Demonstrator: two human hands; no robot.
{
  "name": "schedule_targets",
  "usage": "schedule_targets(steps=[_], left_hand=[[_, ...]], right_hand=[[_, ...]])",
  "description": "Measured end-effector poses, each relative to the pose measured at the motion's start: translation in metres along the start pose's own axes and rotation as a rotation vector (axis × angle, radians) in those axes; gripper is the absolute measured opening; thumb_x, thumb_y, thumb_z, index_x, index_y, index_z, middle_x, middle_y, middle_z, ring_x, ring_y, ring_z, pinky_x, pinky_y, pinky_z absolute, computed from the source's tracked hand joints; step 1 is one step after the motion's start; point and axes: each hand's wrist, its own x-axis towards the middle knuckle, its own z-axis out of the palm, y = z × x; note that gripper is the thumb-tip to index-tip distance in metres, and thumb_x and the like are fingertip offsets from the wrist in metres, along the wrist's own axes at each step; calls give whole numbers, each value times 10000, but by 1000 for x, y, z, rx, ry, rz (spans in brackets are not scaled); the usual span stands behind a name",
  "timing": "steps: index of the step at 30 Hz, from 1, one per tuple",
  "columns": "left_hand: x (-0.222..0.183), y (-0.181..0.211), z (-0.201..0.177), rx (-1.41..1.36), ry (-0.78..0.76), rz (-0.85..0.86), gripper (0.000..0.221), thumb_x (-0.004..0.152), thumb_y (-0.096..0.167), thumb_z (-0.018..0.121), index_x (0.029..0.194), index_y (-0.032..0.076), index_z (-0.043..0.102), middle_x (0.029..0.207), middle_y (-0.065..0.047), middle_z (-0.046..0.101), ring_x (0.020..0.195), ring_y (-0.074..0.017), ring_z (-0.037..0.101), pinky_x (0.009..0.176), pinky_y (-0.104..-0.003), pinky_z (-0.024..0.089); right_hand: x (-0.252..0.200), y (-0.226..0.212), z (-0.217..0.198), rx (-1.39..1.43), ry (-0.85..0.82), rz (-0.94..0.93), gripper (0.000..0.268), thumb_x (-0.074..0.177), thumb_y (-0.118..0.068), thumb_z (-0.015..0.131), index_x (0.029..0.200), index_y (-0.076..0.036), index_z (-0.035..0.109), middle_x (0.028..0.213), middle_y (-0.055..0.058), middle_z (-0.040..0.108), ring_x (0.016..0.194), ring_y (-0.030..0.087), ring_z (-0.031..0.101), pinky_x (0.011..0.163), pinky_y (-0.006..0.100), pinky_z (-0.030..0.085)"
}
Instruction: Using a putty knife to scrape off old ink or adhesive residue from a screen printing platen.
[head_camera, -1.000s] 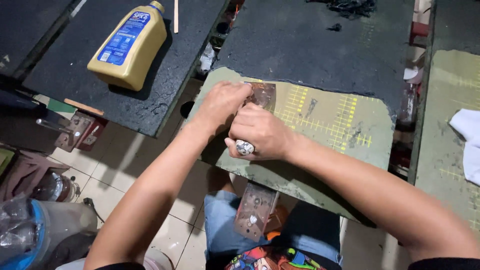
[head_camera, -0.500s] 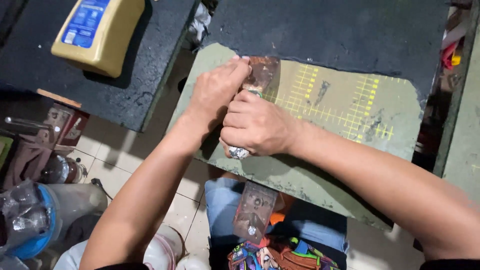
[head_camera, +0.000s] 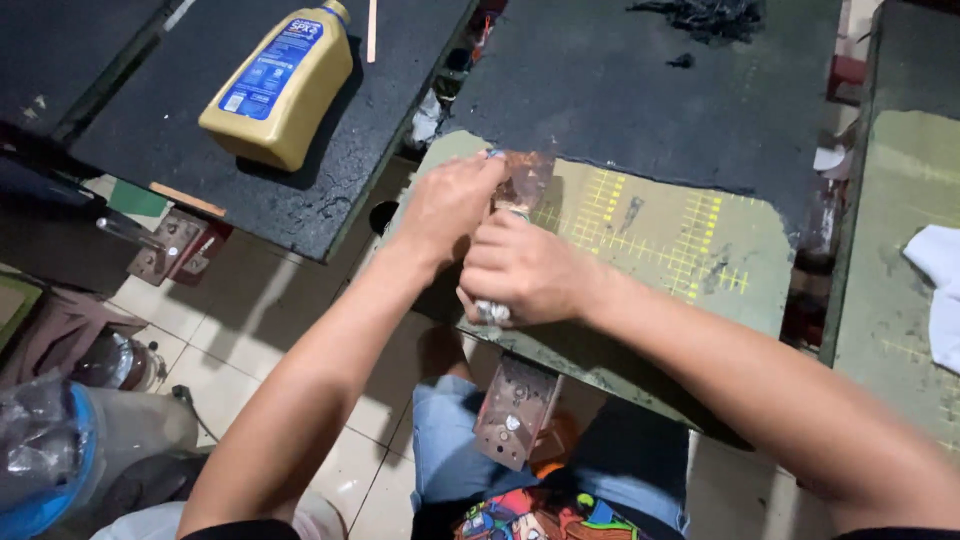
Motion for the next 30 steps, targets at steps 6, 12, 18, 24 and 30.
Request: schedule_targets(steps=[6,12,18,24,30], left_hand=[[-7,-17,-15,-138,-197,-36,47,981,244,511,982,214,547,784,-5,593,804,-271,676,724,-428,552],[6,-22,-19,-188,-286,-130,98,1036,323,474,1058,249,534,833,17,593,875,-273,706,715,-454,564],[-1,-32,-3,-195,-288,-141,89,1078,302,452,1086,258,529,802,44,573,916,-223,713,718,-435,593],[2,-36,6,-59,-224,-153,117,1054,254,437,1080,252,551,781,21,620,890,-223,729,697,-453,613],[41,-33,7,-232,-343,-294,98,1037,223,528,1047,127,543,848,-123,721,671,-389,676,501,-549,464]], right_hand=[[7,13,19,91,128,176,252,958,-247,608,746,-119,557,689,58,494,654,266,576,669,406,517],[16,23,18,117,163,272,249,971,-259,625,763,-129,581,713,35,538,690,241,608,726,387,528],[9,30,36,140,107,193,480,1107,-402,289,820,-151,580,791,29,554,762,238,588,794,406,494],[27,42,33,11,123,127,393,1092,-439,404,874,-154,564,849,25,534,828,242,567,818,402,466],[12,62,9,42,-145,82,218,1020,-206,640,836,-99,588,831,87,617,840,279,570,813,422,403]])
